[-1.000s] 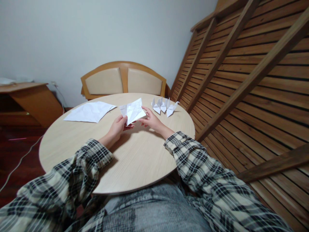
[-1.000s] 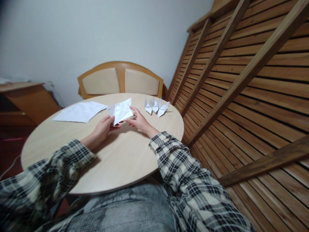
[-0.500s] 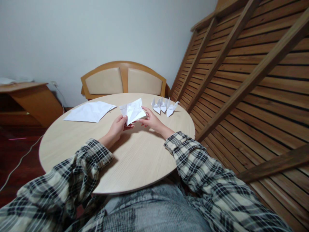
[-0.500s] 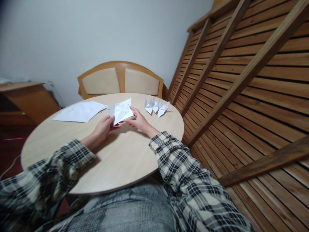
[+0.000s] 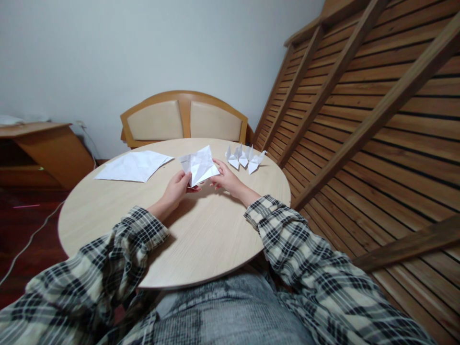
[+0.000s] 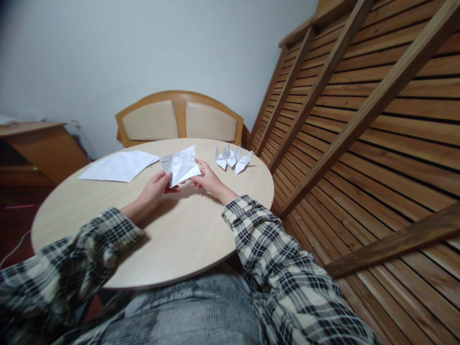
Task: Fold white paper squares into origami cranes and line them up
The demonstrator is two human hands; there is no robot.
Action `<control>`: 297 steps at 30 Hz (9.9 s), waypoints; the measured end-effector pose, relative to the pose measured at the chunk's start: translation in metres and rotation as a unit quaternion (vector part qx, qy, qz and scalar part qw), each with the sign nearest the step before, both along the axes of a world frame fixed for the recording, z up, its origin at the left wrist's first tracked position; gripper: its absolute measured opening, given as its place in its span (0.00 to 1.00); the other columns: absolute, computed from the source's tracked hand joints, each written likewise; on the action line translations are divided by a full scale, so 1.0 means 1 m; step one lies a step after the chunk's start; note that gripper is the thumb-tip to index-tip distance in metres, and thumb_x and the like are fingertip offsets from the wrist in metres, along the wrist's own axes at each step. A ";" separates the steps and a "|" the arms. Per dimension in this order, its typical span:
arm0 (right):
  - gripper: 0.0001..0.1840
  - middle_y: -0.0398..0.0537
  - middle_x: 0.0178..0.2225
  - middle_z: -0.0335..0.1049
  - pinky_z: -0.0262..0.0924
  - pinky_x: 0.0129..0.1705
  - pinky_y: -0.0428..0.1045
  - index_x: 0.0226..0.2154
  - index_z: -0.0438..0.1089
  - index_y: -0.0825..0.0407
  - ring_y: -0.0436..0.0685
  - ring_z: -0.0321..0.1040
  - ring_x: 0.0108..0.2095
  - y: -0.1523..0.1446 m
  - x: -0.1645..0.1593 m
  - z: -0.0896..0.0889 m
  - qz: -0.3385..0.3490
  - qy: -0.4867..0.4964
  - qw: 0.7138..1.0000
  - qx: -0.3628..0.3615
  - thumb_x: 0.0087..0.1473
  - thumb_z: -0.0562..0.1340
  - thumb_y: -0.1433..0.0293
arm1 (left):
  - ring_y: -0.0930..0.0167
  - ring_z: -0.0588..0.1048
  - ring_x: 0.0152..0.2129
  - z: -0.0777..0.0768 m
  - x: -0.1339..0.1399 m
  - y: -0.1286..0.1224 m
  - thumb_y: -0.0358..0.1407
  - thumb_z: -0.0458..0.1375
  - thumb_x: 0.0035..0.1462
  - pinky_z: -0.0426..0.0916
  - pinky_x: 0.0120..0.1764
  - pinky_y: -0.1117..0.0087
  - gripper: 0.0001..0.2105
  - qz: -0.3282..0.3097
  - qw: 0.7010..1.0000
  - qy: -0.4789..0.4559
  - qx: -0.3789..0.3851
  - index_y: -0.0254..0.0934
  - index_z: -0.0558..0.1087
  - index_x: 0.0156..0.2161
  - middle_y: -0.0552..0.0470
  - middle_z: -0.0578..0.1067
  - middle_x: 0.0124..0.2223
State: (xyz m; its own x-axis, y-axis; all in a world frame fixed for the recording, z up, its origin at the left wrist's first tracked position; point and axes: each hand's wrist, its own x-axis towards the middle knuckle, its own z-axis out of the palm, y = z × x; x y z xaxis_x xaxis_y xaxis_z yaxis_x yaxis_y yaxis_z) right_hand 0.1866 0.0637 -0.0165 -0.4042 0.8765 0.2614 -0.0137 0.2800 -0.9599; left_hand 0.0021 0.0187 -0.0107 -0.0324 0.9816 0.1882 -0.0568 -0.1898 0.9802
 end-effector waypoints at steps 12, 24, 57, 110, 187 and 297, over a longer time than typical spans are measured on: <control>0.38 0.48 0.61 0.61 0.71 0.47 0.53 0.60 0.63 0.42 0.58 0.64 0.54 0.011 0.001 -0.009 -0.077 -0.073 0.982 0.154 0.48 0.57 0.83 | 0.74 0.72 0.21 0.002 0.001 -0.002 0.35 0.54 0.61 0.71 0.28 0.71 0.05 -0.015 1.000 0.006 -0.007 0.35 0.69 0.37 0.50 0.74 0.32; 0.24 0.52 0.51 0.64 0.70 0.50 0.57 0.48 0.75 0.47 0.58 0.65 0.51 0.005 0.003 0.000 -0.113 -0.093 0.972 0.183 0.51 0.57 0.81 | 0.73 0.73 0.21 0.007 0.003 -0.006 0.33 0.53 0.61 0.71 0.29 0.71 0.05 -0.028 0.999 0.007 -0.028 0.34 0.69 0.37 0.51 0.74 0.30; 0.21 0.49 0.44 0.74 0.64 0.52 0.57 0.36 0.77 0.50 0.57 0.68 0.47 0.013 0.007 -0.004 -0.114 -0.095 0.958 0.244 0.47 0.54 0.83 | 0.72 0.70 0.26 -0.006 -0.005 0.008 0.30 0.61 0.50 0.63 0.23 0.75 0.12 -0.025 0.993 -0.106 -0.051 0.34 0.75 0.42 0.48 0.75 0.34; 0.05 0.52 0.45 0.75 0.61 0.54 0.56 0.36 0.76 0.51 0.56 0.70 0.47 0.014 0.004 -0.006 -0.071 -0.108 0.972 0.197 0.57 0.63 0.70 | 0.73 0.65 0.21 -0.002 -0.001 0.004 0.33 0.60 0.53 0.60 0.21 0.74 0.06 -0.076 0.986 -0.128 -0.073 0.33 0.72 0.35 0.49 0.71 0.28; 0.11 0.41 0.27 0.62 0.52 0.33 0.48 0.26 0.60 0.51 0.53 0.59 0.30 0.001 -0.003 -0.003 -0.132 -0.160 0.954 0.215 0.52 0.62 0.63 | 0.66 0.73 0.28 0.001 -0.016 0.002 0.34 0.55 0.54 0.62 0.32 0.66 0.09 0.031 0.894 0.431 0.120 0.34 0.77 0.35 0.45 0.79 0.33; 0.13 0.47 0.28 0.70 0.57 0.26 0.41 0.34 0.72 0.57 0.46 0.63 0.24 0.034 0.012 -0.003 -0.026 -0.076 0.993 -0.091 0.65 0.57 0.66 | 0.61 0.71 0.44 -0.012 -0.039 -0.017 0.44 0.48 0.67 0.67 0.49 0.56 0.19 -0.080 0.707 0.642 0.284 0.39 0.74 0.54 0.42 0.74 0.45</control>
State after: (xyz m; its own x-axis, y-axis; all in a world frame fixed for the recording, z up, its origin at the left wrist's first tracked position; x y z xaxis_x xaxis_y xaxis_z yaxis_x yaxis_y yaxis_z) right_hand 0.1991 0.0974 -0.0193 -0.3793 0.9246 0.0355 0.1455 0.0975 -0.9845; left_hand -0.0365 0.0021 -0.0226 0.6265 0.7070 0.3281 0.7460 -0.6659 0.0105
